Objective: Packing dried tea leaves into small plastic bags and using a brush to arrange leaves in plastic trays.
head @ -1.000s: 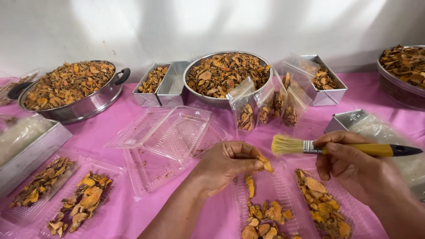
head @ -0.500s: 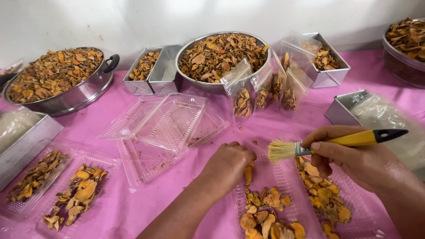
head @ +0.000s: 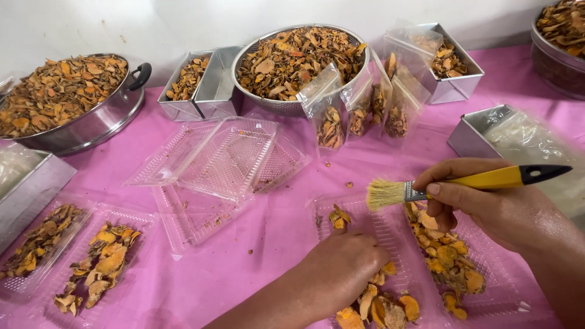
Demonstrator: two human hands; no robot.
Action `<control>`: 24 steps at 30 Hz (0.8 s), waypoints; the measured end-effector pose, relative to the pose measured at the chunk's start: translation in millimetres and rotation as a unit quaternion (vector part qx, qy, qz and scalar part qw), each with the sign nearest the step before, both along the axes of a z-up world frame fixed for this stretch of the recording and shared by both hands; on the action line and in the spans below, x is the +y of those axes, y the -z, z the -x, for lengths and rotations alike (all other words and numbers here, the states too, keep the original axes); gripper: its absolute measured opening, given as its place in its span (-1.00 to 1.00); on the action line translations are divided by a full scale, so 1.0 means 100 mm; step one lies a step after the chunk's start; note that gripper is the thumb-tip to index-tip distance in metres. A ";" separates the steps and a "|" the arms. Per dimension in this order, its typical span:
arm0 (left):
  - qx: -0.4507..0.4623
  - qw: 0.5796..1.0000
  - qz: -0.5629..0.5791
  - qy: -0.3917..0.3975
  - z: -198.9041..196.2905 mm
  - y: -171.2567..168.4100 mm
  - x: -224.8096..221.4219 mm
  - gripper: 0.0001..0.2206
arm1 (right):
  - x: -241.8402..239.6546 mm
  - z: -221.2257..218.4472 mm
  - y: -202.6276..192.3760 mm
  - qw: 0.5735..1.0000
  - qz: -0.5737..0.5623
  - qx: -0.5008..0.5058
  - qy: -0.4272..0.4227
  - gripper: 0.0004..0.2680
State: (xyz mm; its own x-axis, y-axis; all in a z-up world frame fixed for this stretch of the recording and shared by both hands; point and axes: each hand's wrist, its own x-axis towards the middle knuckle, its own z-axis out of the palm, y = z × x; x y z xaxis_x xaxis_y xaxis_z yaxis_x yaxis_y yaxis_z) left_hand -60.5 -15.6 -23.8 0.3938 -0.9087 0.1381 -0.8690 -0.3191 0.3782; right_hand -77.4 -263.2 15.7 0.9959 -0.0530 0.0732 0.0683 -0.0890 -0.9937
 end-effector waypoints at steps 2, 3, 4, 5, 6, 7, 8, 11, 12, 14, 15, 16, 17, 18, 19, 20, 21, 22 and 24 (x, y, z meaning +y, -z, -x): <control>0.032 0.999 -0.010 -0.009 0.01 -0.07 0.02 -0.85 | -0.02 -0.01 0.02 1.000 0.000 -0.002 0.000 -0.86; 0.064 0.998 -0.020 -0.017 0.01 -0.11 0.03 -0.79 | -0.03 -0.01 0.03 1.000 -0.001 -0.004 0.000 -0.85; 0.063 0.998 -0.019 -0.017 -0.01 -0.09 0.04 -0.79 | -0.03 -0.02 0.02 1.000 -0.001 -0.005 0.000 -0.85; 0.097 0.995 0.001 -0.005 -0.03 -0.07 0.04 -0.82 | -0.03 -0.02 0.01 1.000 0.000 -0.006 -0.007 -0.85; 0.130 0.991 0.021 0.006 -0.05 -0.05 0.05 -0.83 | -0.03 -0.02 0.01 1.000 0.001 -0.006 -0.013 -0.85; 0.130 0.991 0.021 0.006 -0.07 -0.09 0.06 -0.83 | -0.03 -0.02 0.01 1.000 0.001 -0.006 -0.013 -0.85; 0.180 0.984 -0.005 0.003 -0.09 -0.14 0.07 -0.89 | -0.03 -0.02 0.01 1.000 0.000 -0.003 -0.013 -0.86; 0.252 0.967 -0.006 -0.034 -0.12 -0.40 0.12 -0.94 | -0.09 -0.04 0.07 1.000 -0.016 -0.014 -0.022 -0.86; 0.273 0.959 0.019 -0.068 -0.13 -0.51 0.14 -0.90 | -0.11 -0.05 0.10 0.999 -0.029 -0.027 -0.032 -0.86; 0.323 0.934 0.071 -0.137 -0.20 -0.54 0.17 -0.90 | -0.07 -0.04 0.10 0.991 -0.077 -0.098 -0.053 -0.87; 0.370 0.898 0.123 -0.205 -0.24 -0.56 0.18 -0.89 | -0.05 -0.03 0.10 0.975 -0.126 -0.165 -0.075 -0.88; 0.368 0.898 0.125 -0.205 -0.28 -0.57 0.18 -0.89 | -0.05 0.00 0.09 0.975 -0.124 -0.167 -0.077 -0.88; 0.388 0.870 0.167 -0.254 -0.32 -0.57 0.17 -0.83 | -0.04 0.03 0.08 0.958 -0.132 -0.215 -0.137 -0.87; 0.407 0.837 0.208 -0.302 -0.36 -0.57 0.16 -0.76 | -0.04 0.06 0.07 0.934 -0.139 -0.260 -0.199 -0.87; 0.405 0.837 0.211 -0.302 -0.37 -0.57 0.17 -0.76 | -0.05 0.09 0.07 0.934 -0.138 -0.262 -0.201 -0.87; 0.436 0.806 0.248 -0.314 -0.38 -0.57 0.17 -0.71 | -0.06 0.12 0.07 0.959 0.041 -0.213 -0.180 -0.86; 0.466 0.772 0.285 -0.324 -0.40 -0.57 0.17 -0.67 | -0.08 0.15 0.06 0.951 0.216 -0.157 -0.157 -0.84; 0.462 0.774 0.288 -0.322 -0.42 -0.54 0.17 -0.67 | 0.00 0.15 -0.04 0.950 0.218 -0.162 -0.156 -0.84; 0.463 0.760 0.328 -0.318 -0.45 -0.47 0.18 -0.61 | 0.15 0.16 -0.22 0.957 0.260 0.091 0.087 -0.83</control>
